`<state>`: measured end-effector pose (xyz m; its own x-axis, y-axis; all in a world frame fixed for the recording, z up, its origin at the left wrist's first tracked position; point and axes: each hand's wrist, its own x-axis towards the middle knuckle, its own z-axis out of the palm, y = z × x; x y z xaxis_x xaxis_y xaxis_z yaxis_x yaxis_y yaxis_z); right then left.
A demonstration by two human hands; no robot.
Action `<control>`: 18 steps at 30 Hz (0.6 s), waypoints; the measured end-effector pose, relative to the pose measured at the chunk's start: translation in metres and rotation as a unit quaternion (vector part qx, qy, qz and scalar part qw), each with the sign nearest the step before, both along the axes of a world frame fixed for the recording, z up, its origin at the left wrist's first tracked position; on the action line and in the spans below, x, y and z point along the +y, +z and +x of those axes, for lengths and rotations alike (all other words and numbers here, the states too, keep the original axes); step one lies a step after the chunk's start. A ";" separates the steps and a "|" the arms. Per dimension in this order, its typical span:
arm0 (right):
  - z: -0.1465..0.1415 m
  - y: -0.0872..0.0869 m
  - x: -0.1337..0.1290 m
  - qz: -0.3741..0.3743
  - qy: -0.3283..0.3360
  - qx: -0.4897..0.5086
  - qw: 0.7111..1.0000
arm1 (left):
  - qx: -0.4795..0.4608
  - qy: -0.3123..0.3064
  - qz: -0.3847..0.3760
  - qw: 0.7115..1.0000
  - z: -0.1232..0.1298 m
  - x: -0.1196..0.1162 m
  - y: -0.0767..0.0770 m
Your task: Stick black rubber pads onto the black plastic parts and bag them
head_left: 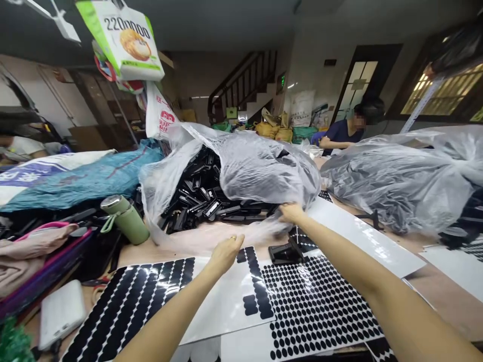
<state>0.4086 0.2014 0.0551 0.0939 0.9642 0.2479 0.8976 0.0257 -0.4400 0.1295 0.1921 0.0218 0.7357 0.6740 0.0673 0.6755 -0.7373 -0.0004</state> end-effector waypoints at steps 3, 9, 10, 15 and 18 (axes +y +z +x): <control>0.038 0.003 -0.017 0.021 -0.083 0.008 0.996 | 0.005 0.033 -0.006 0.999 -0.023 0.006 -0.002; 0.040 0.014 0.012 0.108 -0.236 0.017 0.966 | -0.012 0.121 0.054 0.991 -0.037 0.035 -0.018; 0.039 0.014 0.024 0.108 -0.273 0.022 0.956 | -0.009 0.137 0.066 0.988 -0.036 0.042 -0.022; 0.072 0.008 0.066 0.047 -0.442 0.092 0.891 | -0.011 0.160 0.048 0.986 -0.028 0.081 -0.033; 0.104 0.010 0.068 0.048 -0.452 0.105 0.885 | -0.044 0.132 0.002 0.990 -0.020 0.097 -0.033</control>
